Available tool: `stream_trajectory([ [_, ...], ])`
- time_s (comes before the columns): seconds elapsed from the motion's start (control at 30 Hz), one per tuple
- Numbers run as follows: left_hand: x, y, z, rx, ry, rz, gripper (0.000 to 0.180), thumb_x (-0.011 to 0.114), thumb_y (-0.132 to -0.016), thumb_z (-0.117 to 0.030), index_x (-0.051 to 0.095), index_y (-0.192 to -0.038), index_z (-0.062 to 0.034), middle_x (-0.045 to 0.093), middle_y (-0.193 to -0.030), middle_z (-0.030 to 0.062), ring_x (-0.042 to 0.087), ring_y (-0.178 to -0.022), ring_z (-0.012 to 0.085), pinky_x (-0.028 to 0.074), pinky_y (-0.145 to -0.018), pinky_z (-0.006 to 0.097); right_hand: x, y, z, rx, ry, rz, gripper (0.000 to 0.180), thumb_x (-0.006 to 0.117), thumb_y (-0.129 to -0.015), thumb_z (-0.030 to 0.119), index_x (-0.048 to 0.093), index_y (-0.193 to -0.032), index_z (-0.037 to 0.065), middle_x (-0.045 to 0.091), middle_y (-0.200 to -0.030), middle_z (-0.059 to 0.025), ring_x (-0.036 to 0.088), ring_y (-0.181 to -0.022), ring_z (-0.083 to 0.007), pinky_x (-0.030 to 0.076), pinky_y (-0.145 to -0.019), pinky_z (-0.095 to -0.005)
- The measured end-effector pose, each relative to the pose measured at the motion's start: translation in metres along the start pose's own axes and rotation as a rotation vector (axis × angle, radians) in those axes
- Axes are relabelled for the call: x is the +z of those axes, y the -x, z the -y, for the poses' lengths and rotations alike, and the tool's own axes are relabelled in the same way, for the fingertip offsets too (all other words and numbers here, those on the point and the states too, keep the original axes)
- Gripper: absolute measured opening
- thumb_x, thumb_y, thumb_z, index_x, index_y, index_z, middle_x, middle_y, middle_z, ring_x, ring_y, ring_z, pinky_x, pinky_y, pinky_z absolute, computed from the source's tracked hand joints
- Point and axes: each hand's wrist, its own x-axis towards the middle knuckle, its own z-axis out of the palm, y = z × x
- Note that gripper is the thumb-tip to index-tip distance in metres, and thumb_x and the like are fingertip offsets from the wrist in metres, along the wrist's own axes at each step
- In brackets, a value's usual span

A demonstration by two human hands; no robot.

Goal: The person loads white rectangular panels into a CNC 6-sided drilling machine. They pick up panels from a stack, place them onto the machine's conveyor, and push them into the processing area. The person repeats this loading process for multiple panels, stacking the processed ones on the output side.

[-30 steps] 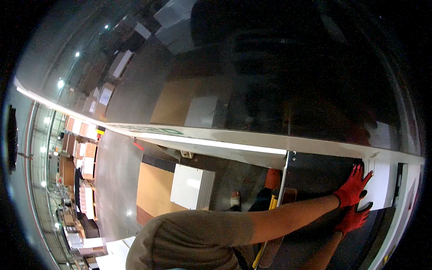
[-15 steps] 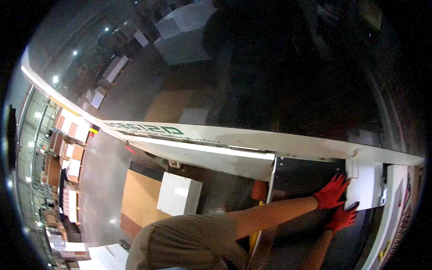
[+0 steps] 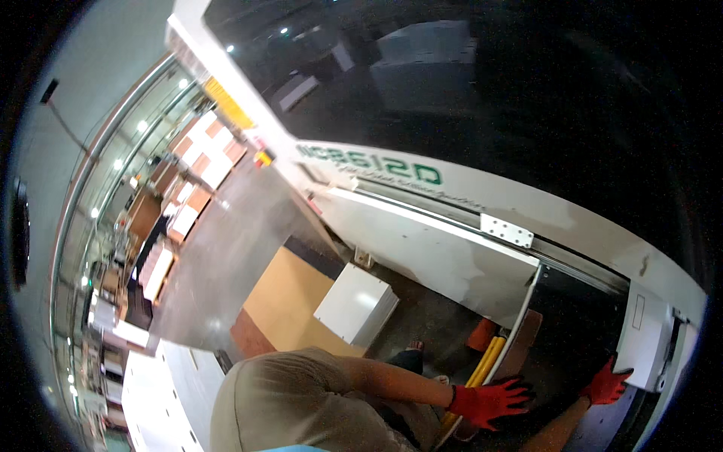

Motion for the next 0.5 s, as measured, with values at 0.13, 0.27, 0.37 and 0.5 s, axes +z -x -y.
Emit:
stream_trajectory([
  [0.13, -0.014, 0.025, -0.008, 0.019, -0.027, -0.063, 0.082, 0.07, -0.09, -0.052, 0.046, -0.154, -0.0059, 0.035, -0.163, 0.0285, 0.027, -0.155, 0.0463, 0.013, -0.128, 0.064, 0.025, -0.003, -0.002, 0.029, -0.069, 0.163, 0.094, 0.051, -0.086, 0.089, 0.049, -0.156, 0.026, 0.065, -0.131, -0.0152, 0.061, -0.118, -0.041, 0.046, -0.097, -0.0584],
  [0.27, -0.019, 0.045, -0.003, 0.013, -0.003, -0.008, 0.075, 0.07, -0.092, -0.05, 0.051, -0.151, -0.0082, 0.041, -0.161, 0.0246, 0.031, -0.153, 0.0463, 0.016, -0.128, 0.065, 0.008, 0.013, 0.002, -0.114, -0.052, 0.073, 0.075, 0.053, -0.095, 0.077, 0.061, -0.145, 0.022, 0.068, -0.135, -0.0033, 0.064, -0.117, -0.0293, 0.051, -0.097, -0.0553],
  [0.37, -0.011, 0.053, -0.007, 0.037, -0.06, -0.148, 0.067, 0.069, -0.092, -0.047, 0.056, -0.146, -0.0085, 0.046, -0.157, 0.0236, 0.035, -0.151, 0.0462, 0.018, -0.126, 0.065, -0.055, 0.068, 0.01, -0.331, 0.102, 0.103, 0.07, 0.049, -0.1, 0.073, 0.06, -0.146, 0.021, 0.061, -0.147, -0.0035, 0.058, -0.129, -0.0295, 0.048, -0.104, -0.0568],
  [0.5, -0.01, 0.06, -0.009, 0.069, -0.125, -0.134, 0.064, 0.071, -0.09, -0.045, 0.059, -0.141, -0.0086, 0.05, -0.154, 0.0222, 0.039, -0.148, 0.0443, 0.021, -0.125, 0.065, -0.155, 0.147, 0.017, -0.569, -0.071, 0.281, 0.07, 0.052, -0.101, 0.068, 0.056, -0.149, 0.017, 0.054, -0.156, -0.0079, 0.053, -0.137, -0.0311, 0.041, -0.111, -0.0562],
])
